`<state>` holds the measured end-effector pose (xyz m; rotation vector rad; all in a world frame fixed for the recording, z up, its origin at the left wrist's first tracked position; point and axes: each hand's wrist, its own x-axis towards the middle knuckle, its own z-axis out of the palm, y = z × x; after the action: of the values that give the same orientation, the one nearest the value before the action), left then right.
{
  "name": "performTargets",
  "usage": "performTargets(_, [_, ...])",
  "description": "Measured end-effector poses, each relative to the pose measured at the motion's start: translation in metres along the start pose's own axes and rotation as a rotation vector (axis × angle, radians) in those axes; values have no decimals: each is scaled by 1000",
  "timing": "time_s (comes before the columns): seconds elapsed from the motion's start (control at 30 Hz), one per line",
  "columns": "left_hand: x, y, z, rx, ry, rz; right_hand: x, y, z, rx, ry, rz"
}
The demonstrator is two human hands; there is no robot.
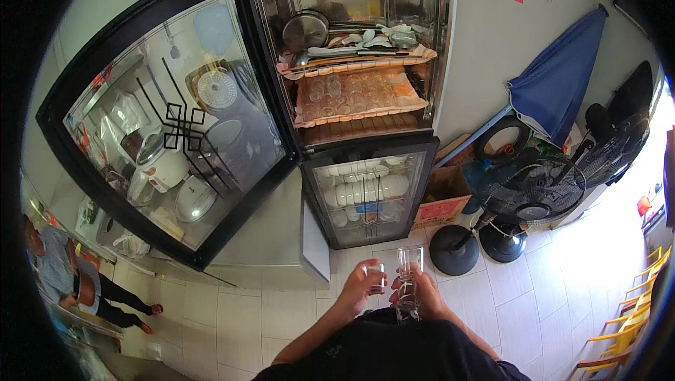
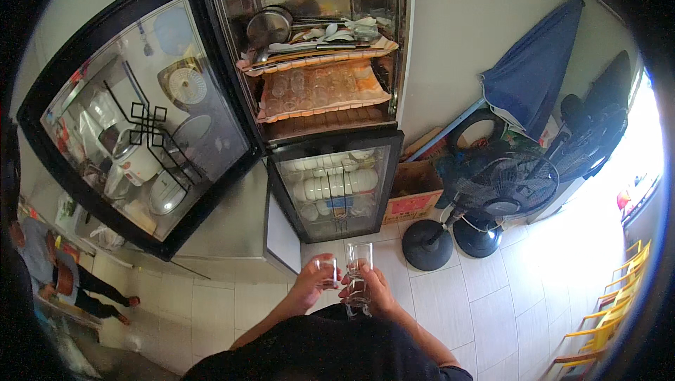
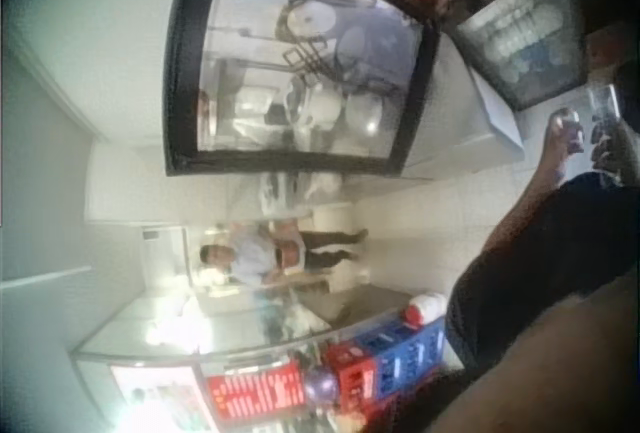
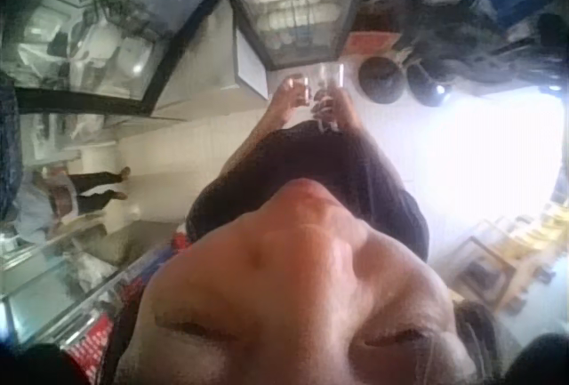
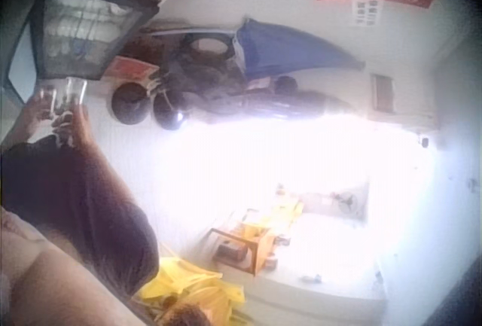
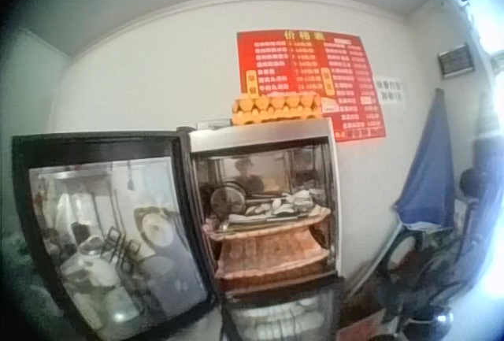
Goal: The person repeatedly picks small clear plastic containers and lids from a pink basket on a wooden table, aligns and presses the lids onto the containers, and places the assembled units back on the table. The person also briefly opens a display fridge and places a container inside before returning to the table to continue assembling.
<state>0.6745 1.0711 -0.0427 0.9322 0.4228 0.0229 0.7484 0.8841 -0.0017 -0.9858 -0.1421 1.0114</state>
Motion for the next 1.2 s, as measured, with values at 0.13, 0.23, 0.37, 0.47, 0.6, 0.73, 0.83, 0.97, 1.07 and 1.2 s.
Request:
performTargets(0.13, [17, 5, -15, 23, 66, 38, 36, -10, 6, -16, -36, 63])
performTargets(0.23, [35, 14, -31, 59, 125, 84, 59, -21, 9, -55, -45, 145])
performTargets(0.37, [71, 22, -44, 49, 181, 146, 85, -40, 1, -102, -75, 206])
performTargets(0.47, [111, 36, -38, 134, 182, 299, 111, -55, -15, -76, -83, 176])
performTargets(0.6, [163, 75, -10, 170, 112, 432, 154, -80, -41, 70, -7, 153])
performTargets(0.73, [213, 127, 26, 404, 141, 644, 183, -113, -65, 69, -39, 97])
performTargets(0.83, [257, 156, 53, 569, 204, 809, 200, -138, -84, -14, -70, 34])
performTargets(0.97, [308, 178, 86, 596, 123, 875, 211, -160, -107, -12, 2, 27])
performTargets(1.07, [333, 178, 106, 616, -7, 806, 217, -171, -121, 51, 26, -33])
performTargets(1.2, [354, 171, 123, 314, -225, 487, 220, -179, -133, 95, -12, -165])
